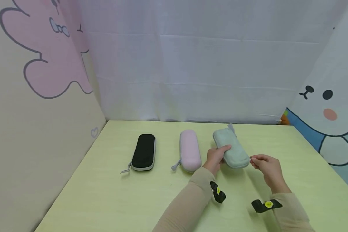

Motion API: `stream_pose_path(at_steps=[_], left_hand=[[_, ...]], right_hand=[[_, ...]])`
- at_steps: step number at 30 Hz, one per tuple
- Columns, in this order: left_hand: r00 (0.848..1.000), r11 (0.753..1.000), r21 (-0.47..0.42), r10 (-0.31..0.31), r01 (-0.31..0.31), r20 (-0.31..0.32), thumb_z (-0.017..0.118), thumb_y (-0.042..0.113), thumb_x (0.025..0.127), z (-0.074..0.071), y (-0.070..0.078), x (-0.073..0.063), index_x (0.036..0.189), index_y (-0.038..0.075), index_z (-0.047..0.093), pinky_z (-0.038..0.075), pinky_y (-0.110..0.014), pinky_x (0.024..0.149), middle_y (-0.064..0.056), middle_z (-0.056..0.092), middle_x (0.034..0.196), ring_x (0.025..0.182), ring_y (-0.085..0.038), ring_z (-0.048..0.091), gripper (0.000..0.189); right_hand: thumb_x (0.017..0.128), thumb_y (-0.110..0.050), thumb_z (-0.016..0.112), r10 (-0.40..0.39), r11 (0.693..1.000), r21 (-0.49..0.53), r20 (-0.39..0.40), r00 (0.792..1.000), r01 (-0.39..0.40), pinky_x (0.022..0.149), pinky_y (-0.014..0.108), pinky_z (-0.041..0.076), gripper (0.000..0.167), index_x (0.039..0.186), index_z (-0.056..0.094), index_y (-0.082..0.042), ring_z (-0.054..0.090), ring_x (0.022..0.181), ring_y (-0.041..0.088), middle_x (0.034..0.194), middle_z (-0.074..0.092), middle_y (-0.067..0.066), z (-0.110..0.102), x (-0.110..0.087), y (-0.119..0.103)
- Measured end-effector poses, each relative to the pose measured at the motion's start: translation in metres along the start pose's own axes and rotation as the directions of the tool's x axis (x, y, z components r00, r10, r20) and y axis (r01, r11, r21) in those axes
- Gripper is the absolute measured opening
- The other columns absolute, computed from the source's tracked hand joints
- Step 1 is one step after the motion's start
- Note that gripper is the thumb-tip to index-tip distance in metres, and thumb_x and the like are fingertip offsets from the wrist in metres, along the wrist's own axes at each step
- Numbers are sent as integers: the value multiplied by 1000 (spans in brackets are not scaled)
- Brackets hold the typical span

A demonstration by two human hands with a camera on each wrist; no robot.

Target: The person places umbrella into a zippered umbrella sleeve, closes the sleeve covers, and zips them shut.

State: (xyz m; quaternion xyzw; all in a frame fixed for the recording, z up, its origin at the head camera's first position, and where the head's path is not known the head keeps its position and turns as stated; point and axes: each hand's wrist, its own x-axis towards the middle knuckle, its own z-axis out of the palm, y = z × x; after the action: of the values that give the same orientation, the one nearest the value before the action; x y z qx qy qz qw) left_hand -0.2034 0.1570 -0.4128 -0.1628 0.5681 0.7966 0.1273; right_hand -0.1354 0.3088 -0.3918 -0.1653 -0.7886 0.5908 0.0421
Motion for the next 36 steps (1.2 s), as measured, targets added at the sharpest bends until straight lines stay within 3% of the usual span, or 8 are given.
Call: stream_pose_path(at_steps=[18, 24, 30, 36], left_hand=[[1000, 999, -43, 18, -19, -23, 80, 17, 72, -1, 1, 2, 101, -5, 60, 49, -30, 72, -9, 64, 87, 82, -18, 62, 42], [998, 998, -61, 29, -32, -48, 80, 17, 73, 0, 1, 2, 106, -7, 57, 49, -32, 77, -10, 62, 91, 86, -20, 62, 47], [997, 999, -41, 33, -36, -73, 79, 21, 74, 2, 2, -1, 105, -5, 58, 48, -31, 72, -8, 62, 89, 82, -18, 61, 46], [993, 998, -44, 33, -38, -113, 79, 24, 74, 2, 1, 0, 102, -3, 57, 44, -28, 67, -7, 60, 88, 76, -16, 56, 45]], right_hand=[[90, -1, 57, -20, 1000, 4, -77, 997, 20, 65, 24, 51, 18, 100, 60, 13, 61, 68, 8, 72, 63, -6, 8, -18, 4], [87, 0, 60, -7, 991, 134, -174, 985, 31, 62, 23, 51, 7, 88, 66, 3, 63, 66, 10, 70, 65, -3, 16, -17, 13], [85, -3, 65, -34, 966, 244, -210, 977, 86, 58, 19, 51, 11, 77, 70, -9, 62, 63, 6, 68, 66, -4, 23, -8, 39], [83, -1, 67, -90, 946, 283, -227, 970, 155, 55, 20, 50, 9, 76, 70, -6, 62, 60, 7, 67, 66, -1, 39, -12, 42]])
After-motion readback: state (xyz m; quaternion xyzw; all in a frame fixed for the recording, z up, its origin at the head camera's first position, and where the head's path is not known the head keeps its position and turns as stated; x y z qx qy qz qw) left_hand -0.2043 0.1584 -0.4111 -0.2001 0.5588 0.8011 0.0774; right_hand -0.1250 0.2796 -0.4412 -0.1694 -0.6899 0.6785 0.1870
